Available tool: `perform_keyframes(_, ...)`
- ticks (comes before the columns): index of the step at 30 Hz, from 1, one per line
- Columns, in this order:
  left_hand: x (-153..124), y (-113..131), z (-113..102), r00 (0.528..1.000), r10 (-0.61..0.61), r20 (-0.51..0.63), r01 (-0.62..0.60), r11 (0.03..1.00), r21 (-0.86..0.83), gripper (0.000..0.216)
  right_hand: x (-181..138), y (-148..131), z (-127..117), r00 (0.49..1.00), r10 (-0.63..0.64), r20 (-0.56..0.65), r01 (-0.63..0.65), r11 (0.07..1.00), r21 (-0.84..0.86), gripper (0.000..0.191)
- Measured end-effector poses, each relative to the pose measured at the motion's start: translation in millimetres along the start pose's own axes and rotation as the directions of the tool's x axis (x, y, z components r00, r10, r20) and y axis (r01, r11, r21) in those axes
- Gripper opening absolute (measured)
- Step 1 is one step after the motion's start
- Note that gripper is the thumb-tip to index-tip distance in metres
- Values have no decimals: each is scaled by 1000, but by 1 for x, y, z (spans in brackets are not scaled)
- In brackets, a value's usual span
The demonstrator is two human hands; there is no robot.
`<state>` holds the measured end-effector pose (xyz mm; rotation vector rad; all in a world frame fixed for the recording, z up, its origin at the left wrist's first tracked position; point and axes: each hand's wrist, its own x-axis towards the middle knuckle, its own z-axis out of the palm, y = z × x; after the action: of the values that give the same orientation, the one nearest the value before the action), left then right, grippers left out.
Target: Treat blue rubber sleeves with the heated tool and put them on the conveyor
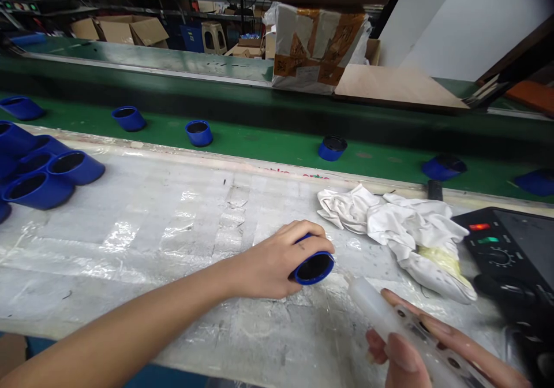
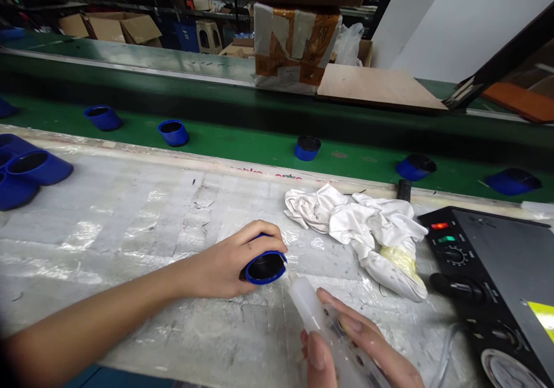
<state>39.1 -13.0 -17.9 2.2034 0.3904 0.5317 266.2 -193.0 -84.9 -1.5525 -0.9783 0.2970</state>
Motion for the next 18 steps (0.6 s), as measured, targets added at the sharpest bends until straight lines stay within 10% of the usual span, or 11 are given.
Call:
perform_keyframes(4, 0, 1, -1, 1000, -1, 3, 1, 1000, -5, 51, -14, 31, -14, 1000, 19, 21, -18, 998, -63, 43)
perform_keyframes(13, 1, 3, -2, 1000, -8, 17, 8, 1000, 5, 51, -11, -21, 0, 992, -122, -37, 114, 977, -178, 48)
perform_keyframes(18, 1, 3, -3, 999, -30, 23, 31, 999, -36, 49, -15, 0, -6, 992, -127, 0, 124, 970, -209, 45)
